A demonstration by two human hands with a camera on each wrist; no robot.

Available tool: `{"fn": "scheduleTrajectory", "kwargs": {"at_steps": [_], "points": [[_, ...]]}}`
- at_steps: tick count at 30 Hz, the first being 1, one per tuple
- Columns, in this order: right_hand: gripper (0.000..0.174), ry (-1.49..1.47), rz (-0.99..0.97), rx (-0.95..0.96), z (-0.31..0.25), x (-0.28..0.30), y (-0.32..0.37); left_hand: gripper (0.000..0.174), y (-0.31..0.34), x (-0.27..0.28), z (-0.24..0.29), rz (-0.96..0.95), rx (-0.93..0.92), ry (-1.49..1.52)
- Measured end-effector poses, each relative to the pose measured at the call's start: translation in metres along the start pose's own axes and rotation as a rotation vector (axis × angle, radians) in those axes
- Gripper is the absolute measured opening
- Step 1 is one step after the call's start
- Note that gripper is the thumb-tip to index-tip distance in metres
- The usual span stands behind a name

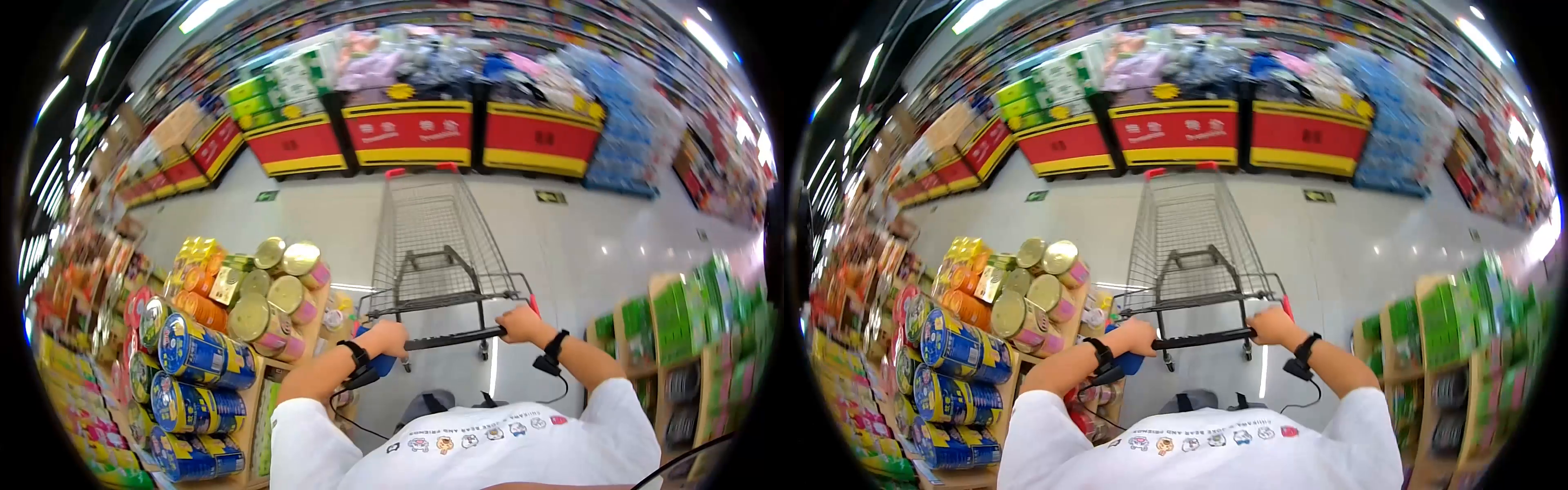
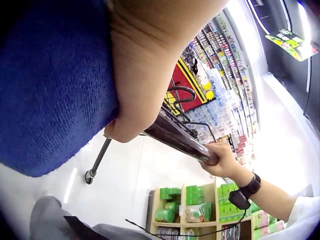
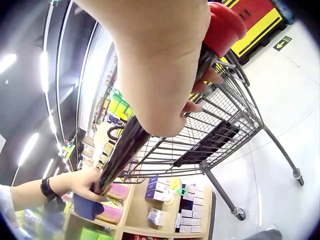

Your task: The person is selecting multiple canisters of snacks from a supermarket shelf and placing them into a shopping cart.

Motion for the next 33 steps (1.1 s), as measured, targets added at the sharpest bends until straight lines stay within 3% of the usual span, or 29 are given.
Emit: {"fn": "scheduleTrajectory", "kwargs": {"at_steps": [6, 9, 13, 18, 25, 30, 33], "points": [[0.023, -0.021, -0.068, 0.147, 0.111, 0.047, -0.141, 0.038, -0.093, 0.07, -0.103, 0.094, 0.025, 0.14], [0.026, -0.009, -0.108, 0.203, 0.163, 0.062, -0.213, 0.04, -0.141, 0.095, -0.152, 0.032, 0.043, 0.223], [0.028, 0.054, -0.129, 0.26, 0.248, 0.088, -0.315, 0.044, -0.196, 0.144, -0.214, 0.18, 0.101, 0.24], [0.021, 0.078, -0.247, 0.264, 0.32, 0.09, -0.446, 0.038, -0.253, 0.175, -0.307, 0.171, 0.352, 0.298], [0.017, 0.059, -0.202, 0.3, 0.365, 0.132, -0.62, 0.038, -0.294, 0.213, -0.437, 0.24, 0.46, 0.443], [0.017, 0.089, -0.31, 0.315, 0.385, 0.144, -0.73, 0.045, -0.336, 0.213, -0.527, 0.054, 0.427, 0.622], [0.016, 0.075, -0.336, 0.382, 0.388, 0.143, -0.792, 0.06, -0.351, 0.202, -0.576, -0.137, 0.388, 0.674]]}}
Point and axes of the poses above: each hand's wrist, its own y-axis away from the middle knuckle, its own x-axis out of the back of the hand, z = x × y, the point moved 10 cm from there along -y, towards the middle knuckle, and after that the axes turned 9 degrees about x, right-handed, at the moved point
